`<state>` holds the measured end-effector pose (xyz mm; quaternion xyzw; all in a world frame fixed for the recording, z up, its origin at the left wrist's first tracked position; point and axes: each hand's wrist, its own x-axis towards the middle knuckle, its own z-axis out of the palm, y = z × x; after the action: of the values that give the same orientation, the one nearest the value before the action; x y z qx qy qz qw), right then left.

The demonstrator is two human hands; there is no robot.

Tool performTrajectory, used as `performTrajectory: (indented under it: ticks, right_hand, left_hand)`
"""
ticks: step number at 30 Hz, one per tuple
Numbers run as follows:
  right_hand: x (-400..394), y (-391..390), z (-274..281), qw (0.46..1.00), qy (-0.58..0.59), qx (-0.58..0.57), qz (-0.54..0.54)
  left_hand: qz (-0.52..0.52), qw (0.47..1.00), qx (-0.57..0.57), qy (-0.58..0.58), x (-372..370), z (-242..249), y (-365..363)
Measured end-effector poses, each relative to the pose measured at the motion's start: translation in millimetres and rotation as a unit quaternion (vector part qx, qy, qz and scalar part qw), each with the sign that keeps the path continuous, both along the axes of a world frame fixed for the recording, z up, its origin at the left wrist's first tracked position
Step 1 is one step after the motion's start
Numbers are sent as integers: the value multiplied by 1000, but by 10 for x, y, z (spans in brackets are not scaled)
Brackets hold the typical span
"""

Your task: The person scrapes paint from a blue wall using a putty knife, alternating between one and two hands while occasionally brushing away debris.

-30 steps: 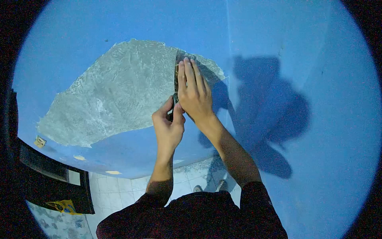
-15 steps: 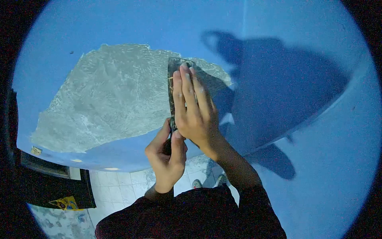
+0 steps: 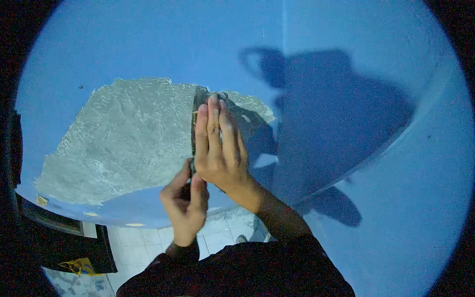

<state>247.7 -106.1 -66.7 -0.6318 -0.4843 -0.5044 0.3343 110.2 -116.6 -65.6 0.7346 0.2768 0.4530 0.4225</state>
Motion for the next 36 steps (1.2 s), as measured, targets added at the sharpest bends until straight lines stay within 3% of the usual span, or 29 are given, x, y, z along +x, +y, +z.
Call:
performTrajectory:
  ticks: [3,5,6,7,9,10,15,18,21,27,32,36]
  right_hand:
    - [94,-54,46,998,8,25,48]
    - [116,-96,79,998,3,6,66]
    - [107,-50,53,999,-9,12,50]
    - [71,-31,62,999,-12,14,40]
    - [-27,7,59,1000,1,6,-5]
    - [0,37,9,1000,8,27,8]
    - [200,-104,-35,999,-19,-14,35]
    - [125,-219,-17,997,17,-74,29]
    - [-30,-362,-201,994,71,-53,59]
    - [-170,-834,-897,983,133,-88,86]
    - [-229,-1133,-1198,970,185,-140,70]
    - [-300,-1256,-1329,959,222,-151,89]
  left_hand:
    - [38,999,19,-12,115,-214,-74]
    - [12,997,-46,-60,136,-241,-79]
    - [16,999,27,-15,45,-201,14]
    - [6,999,29,-18,16,-107,50]
    - [-12,994,-102,27,-25,105,70]
    - [-5,999,-27,-23,33,-92,94]
    - [9,998,4,-69,264,-314,-10]
    - [-39,995,-25,-86,196,-351,72]
    - [-49,993,-92,-61,-32,-174,216]
    - [-18,999,43,28,-432,214,654]
    - [-35,972,186,141,-506,697,791]
    - [-54,964,193,177,-506,926,836]
